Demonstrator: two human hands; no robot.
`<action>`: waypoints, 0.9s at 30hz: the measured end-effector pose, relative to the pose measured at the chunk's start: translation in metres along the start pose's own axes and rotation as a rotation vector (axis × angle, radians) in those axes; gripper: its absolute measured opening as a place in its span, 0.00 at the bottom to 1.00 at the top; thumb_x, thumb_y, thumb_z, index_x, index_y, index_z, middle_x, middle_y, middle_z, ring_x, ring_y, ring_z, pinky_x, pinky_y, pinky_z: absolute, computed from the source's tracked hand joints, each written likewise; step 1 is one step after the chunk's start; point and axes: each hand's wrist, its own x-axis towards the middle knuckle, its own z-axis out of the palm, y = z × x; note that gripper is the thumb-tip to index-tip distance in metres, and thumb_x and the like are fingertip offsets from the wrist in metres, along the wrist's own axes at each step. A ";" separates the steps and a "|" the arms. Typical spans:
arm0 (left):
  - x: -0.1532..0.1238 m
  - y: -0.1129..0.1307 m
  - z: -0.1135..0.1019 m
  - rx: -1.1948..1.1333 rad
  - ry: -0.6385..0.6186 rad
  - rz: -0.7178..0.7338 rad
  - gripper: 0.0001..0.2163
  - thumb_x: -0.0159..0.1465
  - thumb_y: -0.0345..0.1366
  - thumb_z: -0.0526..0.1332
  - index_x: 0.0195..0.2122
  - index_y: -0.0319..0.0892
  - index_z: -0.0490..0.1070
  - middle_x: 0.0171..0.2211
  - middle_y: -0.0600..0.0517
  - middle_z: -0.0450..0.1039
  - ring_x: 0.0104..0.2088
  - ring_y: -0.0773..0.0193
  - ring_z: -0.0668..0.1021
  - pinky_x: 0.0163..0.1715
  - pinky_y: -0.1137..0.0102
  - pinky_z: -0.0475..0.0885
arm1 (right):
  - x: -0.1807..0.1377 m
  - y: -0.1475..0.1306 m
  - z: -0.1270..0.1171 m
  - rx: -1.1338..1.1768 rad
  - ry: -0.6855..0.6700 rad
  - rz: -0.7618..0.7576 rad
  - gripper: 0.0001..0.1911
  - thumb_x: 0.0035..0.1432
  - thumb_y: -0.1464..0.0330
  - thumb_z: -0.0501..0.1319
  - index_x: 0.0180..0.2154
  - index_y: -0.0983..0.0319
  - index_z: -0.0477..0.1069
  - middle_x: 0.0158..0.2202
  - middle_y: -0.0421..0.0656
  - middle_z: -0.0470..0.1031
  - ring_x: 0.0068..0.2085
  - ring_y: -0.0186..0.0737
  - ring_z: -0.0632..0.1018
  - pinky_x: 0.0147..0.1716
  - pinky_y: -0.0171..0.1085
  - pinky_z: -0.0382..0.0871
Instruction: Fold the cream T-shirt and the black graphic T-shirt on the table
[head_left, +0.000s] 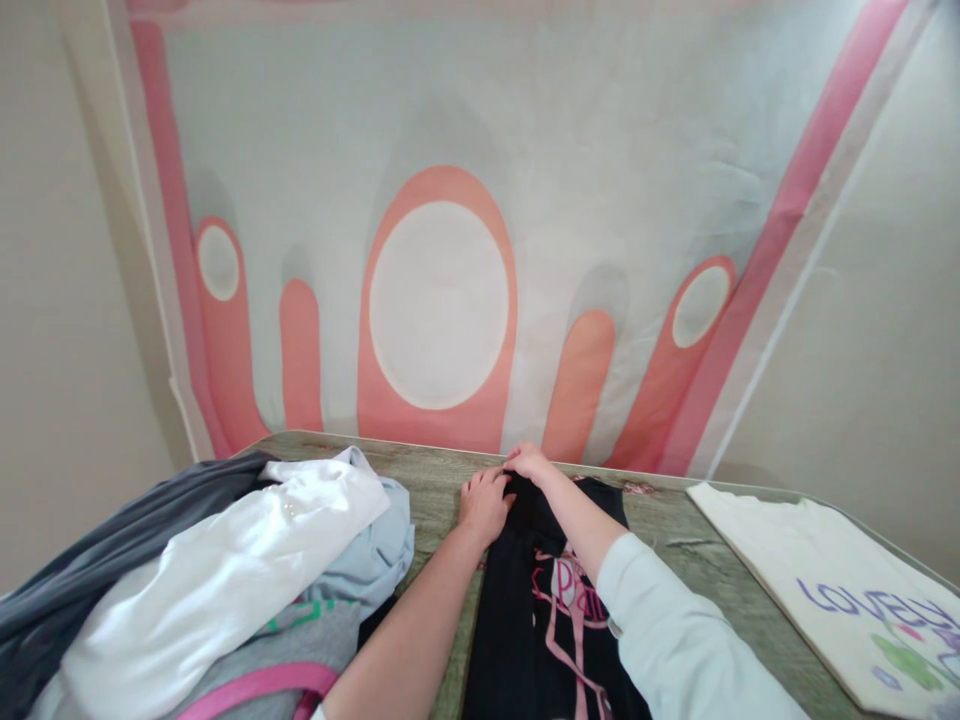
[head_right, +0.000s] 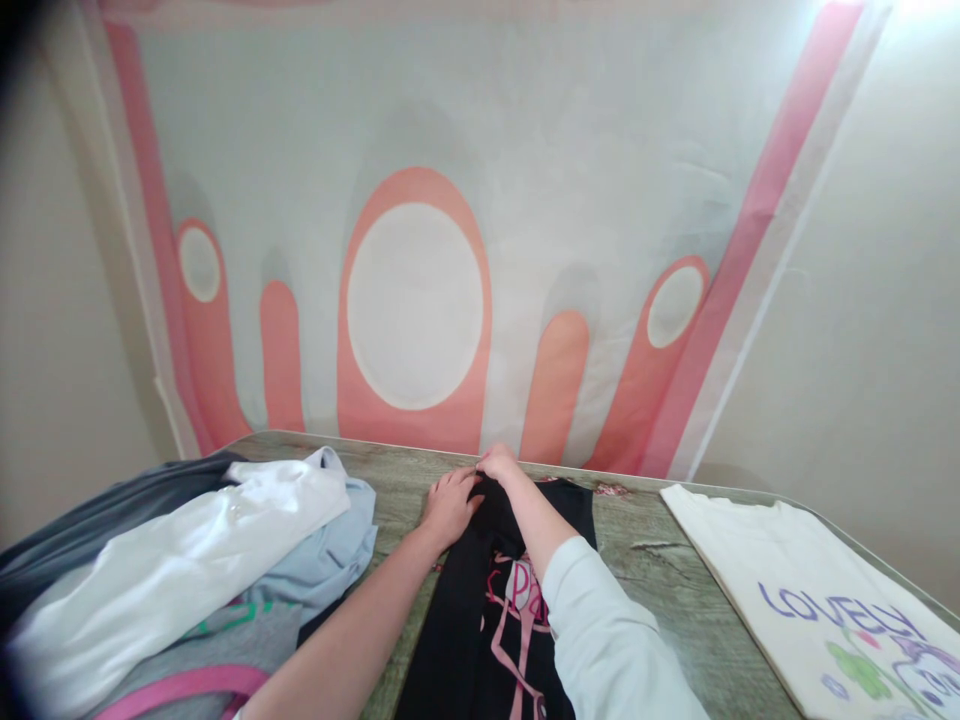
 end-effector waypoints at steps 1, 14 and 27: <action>0.000 -0.001 0.001 0.001 0.000 0.015 0.13 0.61 0.38 0.53 0.48 0.51 0.64 0.56 0.55 0.59 0.53 0.57 0.62 0.47 0.63 0.59 | -0.004 0.000 -0.001 -0.008 0.042 -0.021 0.15 0.58 0.65 0.56 0.46 0.65 0.65 0.45 0.46 0.69 0.43 0.40 0.72 0.42 0.43 0.67; 0.001 0.014 -0.012 -0.057 -0.098 0.213 0.19 0.66 0.36 0.42 0.58 0.42 0.55 0.59 0.49 0.55 0.59 0.65 0.56 0.57 0.65 0.47 | -0.153 0.058 -0.005 -0.192 0.203 -0.465 0.21 0.56 0.68 0.51 0.52 0.66 0.64 0.55 0.50 0.62 0.57 0.43 0.61 0.55 0.41 0.53; -0.014 0.046 -0.026 -0.090 -0.255 0.326 0.28 0.61 0.51 0.47 0.59 0.41 0.53 0.59 0.46 0.53 0.60 0.57 0.55 0.56 0.62 0.49 | -0.170 0.101 -0.035 -0.129 0.208 -0.331 0.10 0.48 0.69 0.57 0.35 0.61 0.71 0.38 0.46 0.70 0.42 0.42 0.71 0.44 0.37 0.64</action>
